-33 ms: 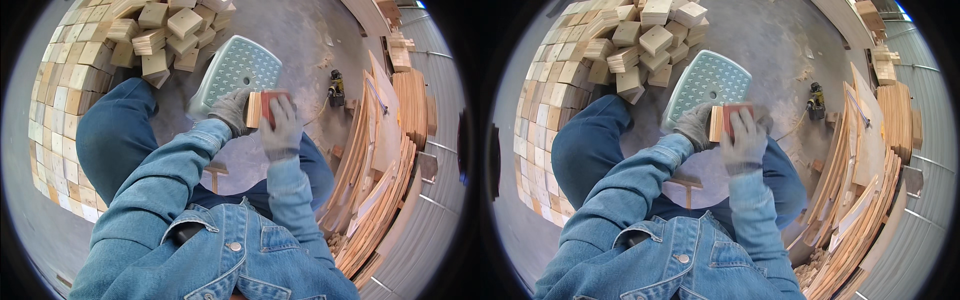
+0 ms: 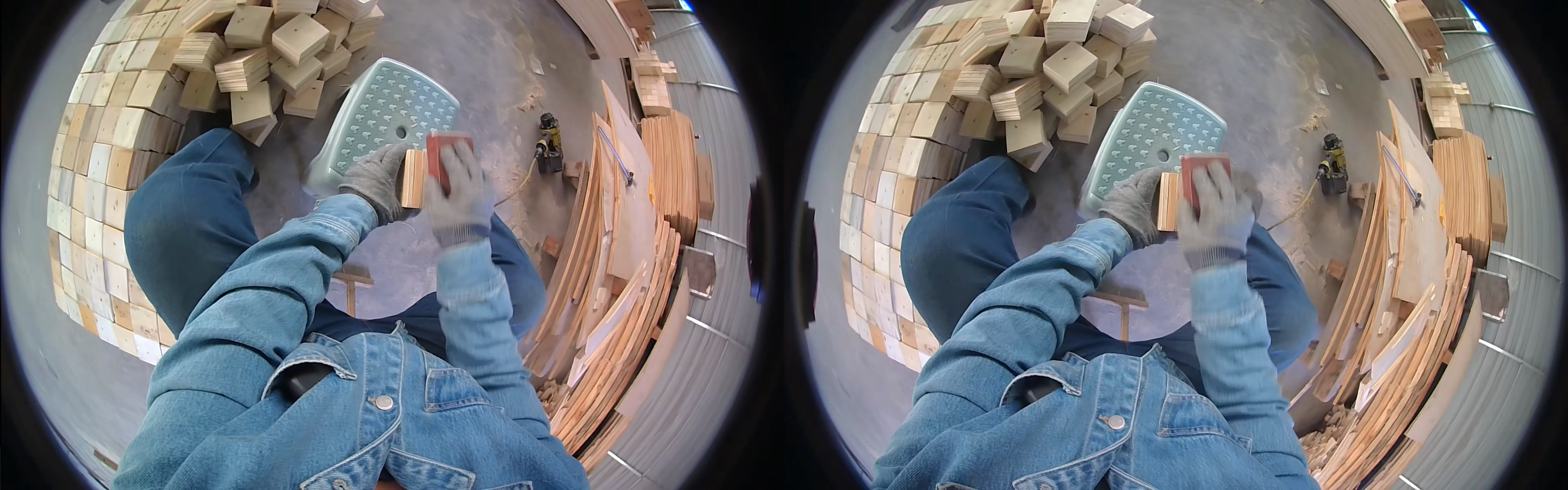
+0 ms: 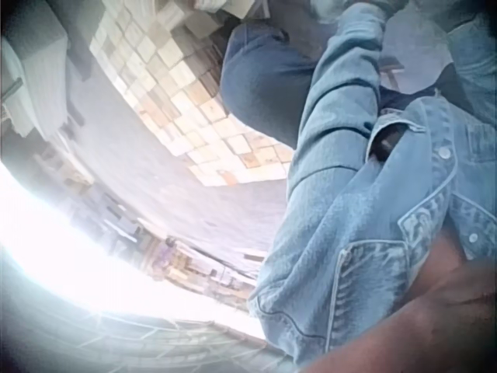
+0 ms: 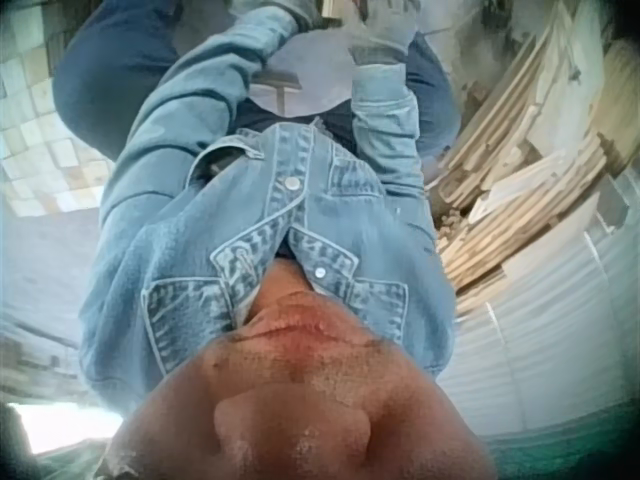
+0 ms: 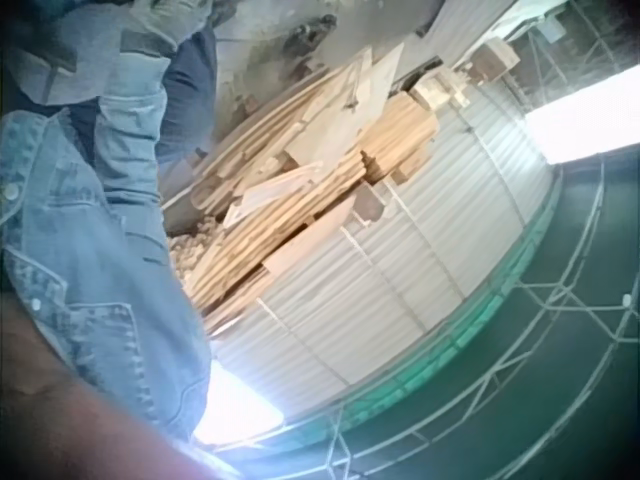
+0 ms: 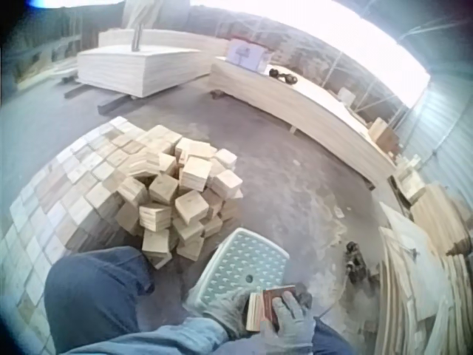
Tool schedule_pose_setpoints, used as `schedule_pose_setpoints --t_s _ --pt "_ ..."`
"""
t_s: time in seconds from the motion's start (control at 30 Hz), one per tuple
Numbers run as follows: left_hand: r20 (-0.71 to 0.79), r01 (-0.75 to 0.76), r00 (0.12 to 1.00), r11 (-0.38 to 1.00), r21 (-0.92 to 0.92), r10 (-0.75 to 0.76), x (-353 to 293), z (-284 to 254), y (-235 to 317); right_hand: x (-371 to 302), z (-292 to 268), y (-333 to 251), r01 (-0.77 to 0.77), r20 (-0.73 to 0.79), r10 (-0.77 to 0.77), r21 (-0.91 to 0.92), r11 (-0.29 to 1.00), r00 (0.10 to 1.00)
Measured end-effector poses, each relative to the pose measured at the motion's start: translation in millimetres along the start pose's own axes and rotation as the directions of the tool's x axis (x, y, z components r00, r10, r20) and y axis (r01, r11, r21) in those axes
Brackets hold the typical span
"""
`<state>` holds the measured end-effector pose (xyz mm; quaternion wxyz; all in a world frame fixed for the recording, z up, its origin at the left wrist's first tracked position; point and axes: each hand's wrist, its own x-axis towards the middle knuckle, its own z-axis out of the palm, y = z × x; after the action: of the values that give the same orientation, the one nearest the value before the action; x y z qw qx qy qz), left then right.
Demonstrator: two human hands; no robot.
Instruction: The person sits on a small stool and sands small wooden blocks with a sanding block. They repeatedly pick up blocks from a pile, sand them, and place them back down.
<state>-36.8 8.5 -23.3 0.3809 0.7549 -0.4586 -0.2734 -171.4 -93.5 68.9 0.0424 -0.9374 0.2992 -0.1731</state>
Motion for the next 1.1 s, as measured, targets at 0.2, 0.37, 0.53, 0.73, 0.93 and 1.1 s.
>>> schedule_pose_setpoints --t_s 0.2,0.37,0.53,0.73,0.93,1.1 --pt "-0.021 0.018 1.000 1.000 0.004 -0.018 0.9 1.9 -1.1 51.8 22.7 8.7 -0.141 0.067 0.148 -0.089 0.986 0.987" --pt "0.015 -0.011 1.000 0.999 0.030 0.011 0.3 2.6 -6.3 -27.3 -2.0 -5.3 -0.024 0.001 0.024 -0.005 1.000 1.000" --pt "-0.005 -0.030 1.000 1.000 0.000 0.030 4.1 6.3 -6.3 -99.0 -31.8 -31.9 0.021 0.043 -0.023 0.048 0.999 0.999" --pt "0.028 0.016 0.999 1.000 -0.021 -0.015 4.5 -0.6 -7.1 -68.0 -17.9 -30.2 0.084 -0.013 -0.083 0.080 0.993 0.996" --pt "0.027 -0.009 1.000 1.000 0.006 0.009 4.4 3.7 -2.7 41.5 21.8 -7.1 -0.043 0.027 0.044 -0.032 0.999 0.999" --pt "0.009 0.004 1.000 0.999 0.046 -0.004 2.5 -2.9 0.9 42.7 20.9 -12.3 -0.085 0.032 0.085 0.008 0.996 0.996"
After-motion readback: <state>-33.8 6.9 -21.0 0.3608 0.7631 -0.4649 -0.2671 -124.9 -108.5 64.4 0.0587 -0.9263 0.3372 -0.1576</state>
